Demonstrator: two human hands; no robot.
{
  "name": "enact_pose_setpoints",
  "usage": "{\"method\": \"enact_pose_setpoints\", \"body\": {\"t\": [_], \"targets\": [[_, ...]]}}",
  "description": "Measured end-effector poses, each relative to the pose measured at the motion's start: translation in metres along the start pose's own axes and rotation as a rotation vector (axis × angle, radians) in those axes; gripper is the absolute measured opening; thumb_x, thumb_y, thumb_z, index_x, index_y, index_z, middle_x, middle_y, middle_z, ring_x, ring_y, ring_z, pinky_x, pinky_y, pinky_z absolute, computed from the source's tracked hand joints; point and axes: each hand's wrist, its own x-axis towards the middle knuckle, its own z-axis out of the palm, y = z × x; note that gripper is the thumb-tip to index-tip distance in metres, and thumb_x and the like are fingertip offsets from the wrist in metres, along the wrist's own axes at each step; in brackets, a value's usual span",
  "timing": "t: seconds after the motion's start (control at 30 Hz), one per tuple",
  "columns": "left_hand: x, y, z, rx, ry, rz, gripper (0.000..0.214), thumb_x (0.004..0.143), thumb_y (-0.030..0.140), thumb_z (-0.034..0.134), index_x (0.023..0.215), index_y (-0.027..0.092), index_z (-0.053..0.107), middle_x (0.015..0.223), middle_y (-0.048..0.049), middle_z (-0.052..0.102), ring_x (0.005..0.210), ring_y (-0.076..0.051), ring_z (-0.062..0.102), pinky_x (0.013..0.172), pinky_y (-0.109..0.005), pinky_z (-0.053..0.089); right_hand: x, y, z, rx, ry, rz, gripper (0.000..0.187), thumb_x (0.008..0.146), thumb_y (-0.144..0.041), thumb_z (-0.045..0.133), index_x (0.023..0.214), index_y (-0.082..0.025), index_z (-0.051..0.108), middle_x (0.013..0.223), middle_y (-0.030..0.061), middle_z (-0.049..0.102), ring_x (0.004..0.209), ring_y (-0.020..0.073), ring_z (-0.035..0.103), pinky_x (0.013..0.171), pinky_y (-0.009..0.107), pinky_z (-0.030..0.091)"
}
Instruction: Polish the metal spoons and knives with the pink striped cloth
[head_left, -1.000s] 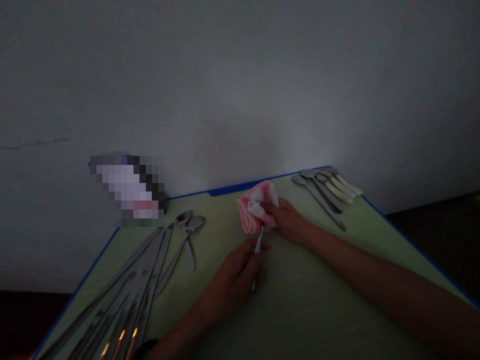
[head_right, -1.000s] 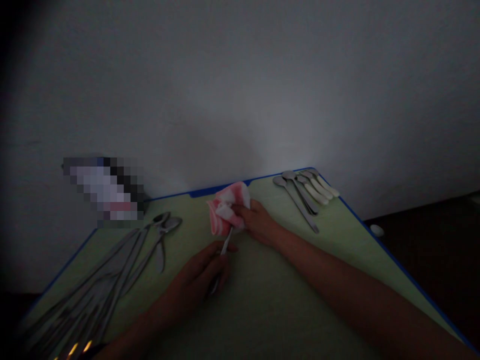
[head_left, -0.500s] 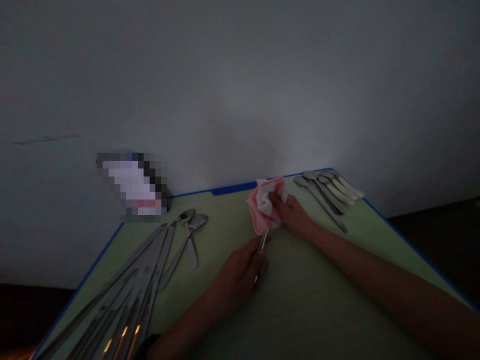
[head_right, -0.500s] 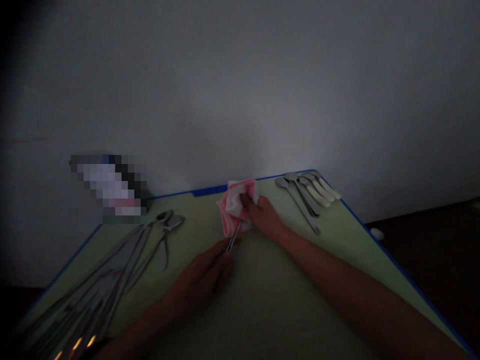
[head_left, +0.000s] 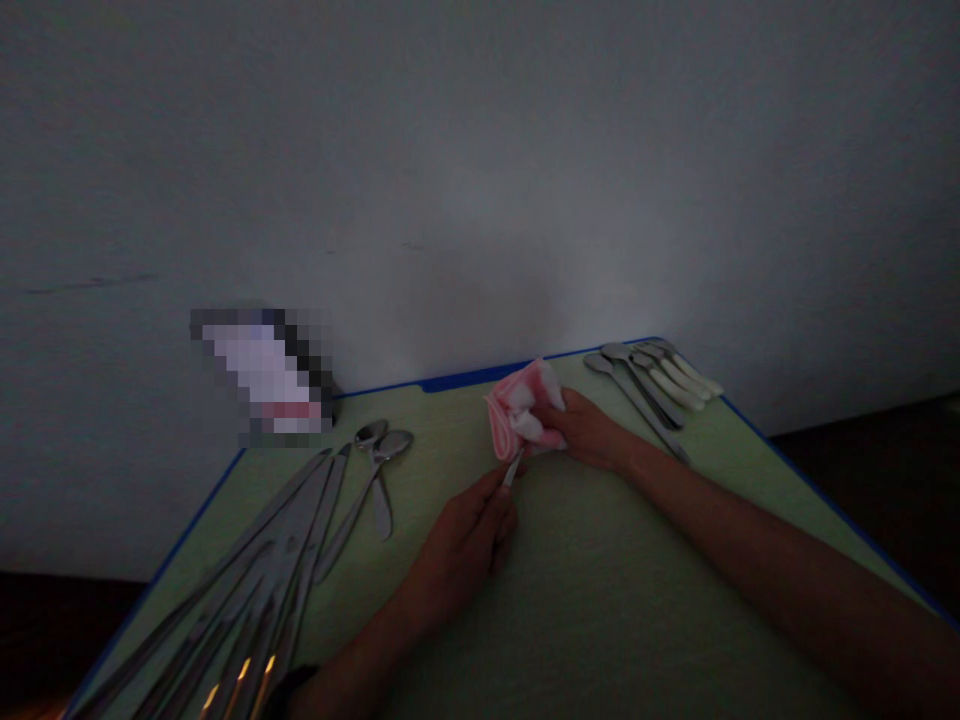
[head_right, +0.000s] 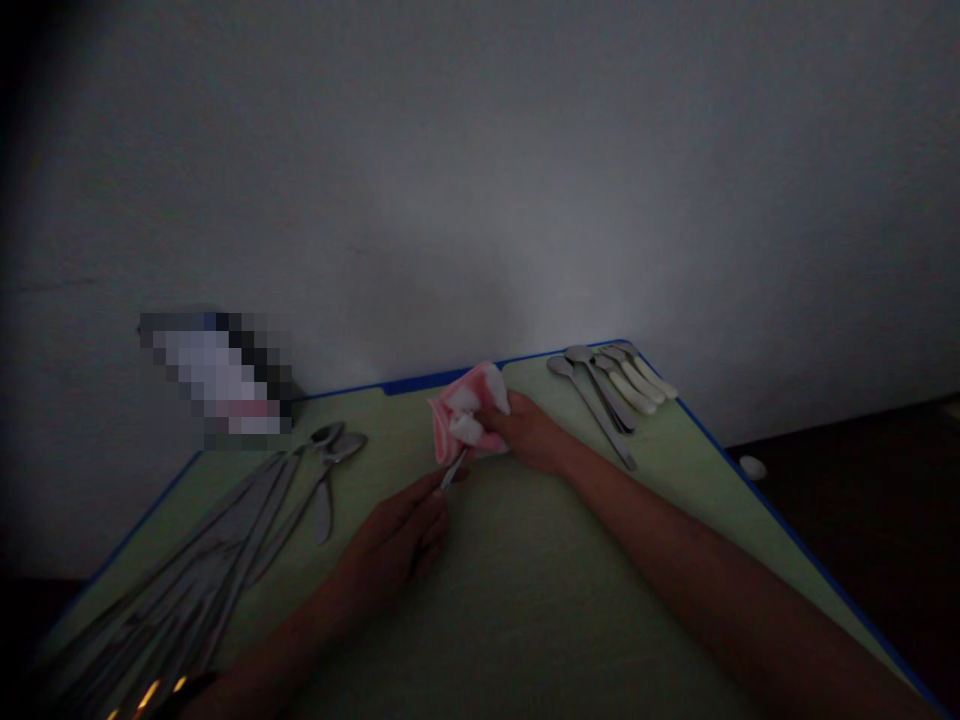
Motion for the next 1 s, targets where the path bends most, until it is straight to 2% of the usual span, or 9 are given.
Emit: {"method": "enact_pose_setpoints", "body": {"t": [0.13,0.3,0.4,0.47,0.57,0.67,0.83,0.9,1.0], "targets": [[-0.001,0.002,0.001,0.083,-0.026,-0.002,0.033,0.092,0.037,0.033,0.11,0.015,0.049,0.055,0.0067,0.041,0.045,-0.008,0.038,0.043,-0.019,0.031,0.002,0.001,-0.001,0.062,0.033,0.011,0.03,0.062,-0.034,0.067,0.086,-0.016,0.061,0.078,0.0022,0.063,0.066,0.0134,0.055,0.065,0.026,0.044],[-0.002,0.004,0.001,0.154,-0.028,0.035,0.028,0.093,0.035,0.032,0.1,0.016,0.052,0.056,0.0062,0.043,0.048,-0.009,0.04,0.049,-0.02,0.034,0.0,-0.004,0.002,-0.147,0.154,-0.012,0.027,0.066,-0.041,0.063,0.073,-0.015,0.063,0.066,0.0023,0.061,0.055,0.0121,0.05,0.055,0.025,0.04],[-0.002,0.003,0.001,0.12,-0.031,0.036,0.028,0.093,0.034,0.031,0.104,0.016,0.05,0.055,0.0068,0.041,0.047,-0.009,0.039,0.048,-0.02,0.034,-0.002,-0.005,0.004,-0.219,0.223,-0.023,0.031,0.067,-0.046,0.061,0.069,-0.015,0.062,0.061,0.001,0.058,0.051,0.0114,0.047,0.051,0.025,0.037],[-0.001,0.001,0.002,0.074,-0.018,0.036,0.029,0.093,0.034,0.031,0.11,0.016,0.047,0.055,0.0073,0.04,0.046,-0.008,0.038,0.047,-0.02,0.035,-0.002,-0.004,0.006,-0.166,0.198,-0.017,0.032,0.069,-0.047,0.059,0.069,-0.015,0.062,0.061,0.0008,0.058,0.052,0.0113,0.047,0.051,0.024,0.036],[0.001,-0.003,0.002,-0.02,0.001,0.012,0.033,0.093,0.036,0.03,0.117,0.016,0.043,0.057,0.0077,0.038,0.043,-0.008,0.037,0.042,-0.018,0.032,-0.001,-0.001,0.008,0.11,0.126,0.04,0.032,0.069,-0.046,0.055,0.071,-0.014,0.062,0.064,0.0023,0.061,0.056,0.0126,0.051,0.056,0.025,0.04],[0.002,-0.006,0.002,-0.059,-0.013,-0.008,0.037,0.092,0.038,0.029,0.12,0.016,0.041,0.058,0.0075,0.037,0.041,-0.007,0.036,0.039,-0.018,0.03,0.002,0.001,0.008,0.291,0.129,0.098,0.029,0.065,-0.041,0.059,0.074,-0.013,0.063,0.065,0.0033,0.063,0.058,0.014,0.055,0.059,0.026,0.043],[0.002,-0.004,0.002,0.087,-0.01,0.011,0.039,0.092,0.038,0.029,0.122,0.016,0.041,0.055,0.0062,0.04,0.043,-0.009,0.04,0.042,-0.019,0.032,0.001,0.003,0.004,0.205,0.061,0.047,0.03,0.063,-0.038,0.067,0.082,-0.014,0.064,0.076,0.0041,0.066,0.064,0.0138,0.057,0.064,0.027,0.045],[0.001,-0.002,0.002,0.178,0.005,0.022,0.04,0.092,0.036,0.029,0.123,0.016,0.042,0.055,0.0051,0.042,0.046,-0.01,0.042,0.044,-0.02,0.033,0.001,0.003,0.003,0.196,0.086,0.029,0.032,0.061,-0.036,0.069,0.085,-0.015,0.065,0.081,0.0044,0.067,0.069,0.0142,0.058,0.069,0.028,0.045],[0.0,0.0,0.002,0.315,0.063,0.075,0.038,0.091,0.032,0.033,0.124,0.017,0.045,0.067,0.0001,0.054,0.057,-0.013,0.049,0.055,-0.023,0.037,0.002,0.002,0.003,0.162,0.124,0.02,0.034,0.057,-0.033,0.073,0.086,-0.016,0.066,0.083,0.0044,0.067,0.071,0.0145,0.059,0.072,0.029,0.045]]}}
